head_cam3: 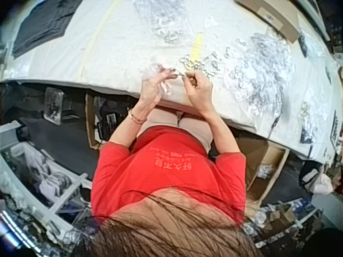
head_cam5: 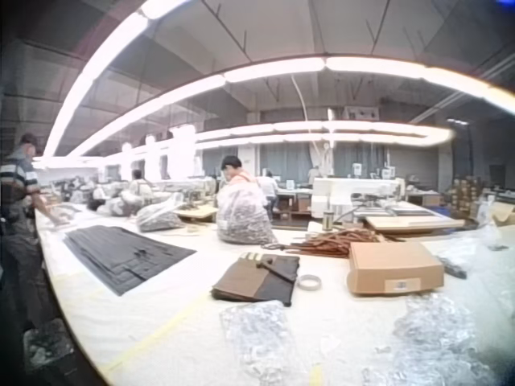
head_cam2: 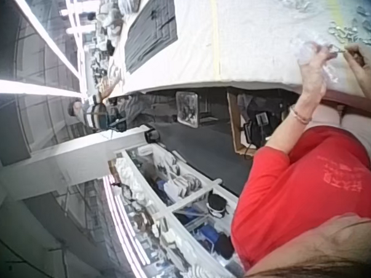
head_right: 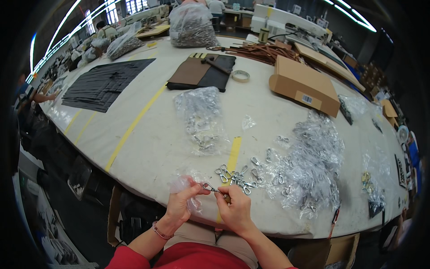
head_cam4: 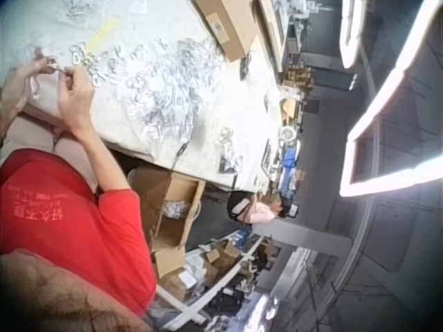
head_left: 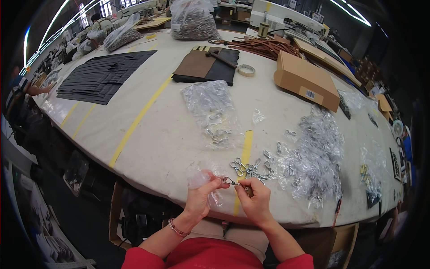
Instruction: The person sorts and assembles small metal hardware pieces into plastic bags by hand.
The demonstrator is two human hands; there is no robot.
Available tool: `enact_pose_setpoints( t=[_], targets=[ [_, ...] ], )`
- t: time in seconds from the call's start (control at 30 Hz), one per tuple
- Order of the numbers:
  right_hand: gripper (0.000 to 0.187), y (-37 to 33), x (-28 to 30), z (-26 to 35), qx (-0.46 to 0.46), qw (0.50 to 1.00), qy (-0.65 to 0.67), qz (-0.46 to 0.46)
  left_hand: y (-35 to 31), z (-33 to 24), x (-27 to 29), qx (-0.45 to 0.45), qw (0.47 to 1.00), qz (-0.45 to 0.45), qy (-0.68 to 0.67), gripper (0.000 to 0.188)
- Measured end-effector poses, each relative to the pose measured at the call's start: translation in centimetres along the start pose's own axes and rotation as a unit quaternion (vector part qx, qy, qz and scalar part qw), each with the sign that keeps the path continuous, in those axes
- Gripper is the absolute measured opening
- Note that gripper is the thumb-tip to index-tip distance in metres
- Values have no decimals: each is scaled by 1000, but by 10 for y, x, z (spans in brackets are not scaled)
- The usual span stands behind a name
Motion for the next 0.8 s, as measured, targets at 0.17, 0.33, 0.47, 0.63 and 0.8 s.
enact_pose_setpoints(
  t=[0.17, 0.33, 0.47, 0.63, 0.8],
  targets=[
    [10, -1, -1, -4, -32, 999, 15, 18, 4, 7, 12, -45, 999, 8, 26, 20],
    [10, 0, 3, -5, -87, 993, 66, 50, 6, 3, 10, -14, 1000, -10, 16, 15],
    [10, 0, 2, 0, -96, 989, 83, 80, 5, 4, 11, -10, 999, -12, 35, 14],
    [10, -1, -1, 0, -59, 996, 45, 55, 5, 8, 22, 6, 999, -18, 47, 16],
    [10, 0, 4, 5, -60, 994, 21, 86, 3, -1, 14, 31, 999, -3, 24, 18]
  ],
)
Point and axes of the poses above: each hand's wrist, its own y-axis towards the middle knuckle, its own x-axis out of the back of the hand, z = x × y, the point moved 2 cm from there along y, towards the middle knuckle, and after that the axes turned 5 degrees about z, right-handed, at the moved point
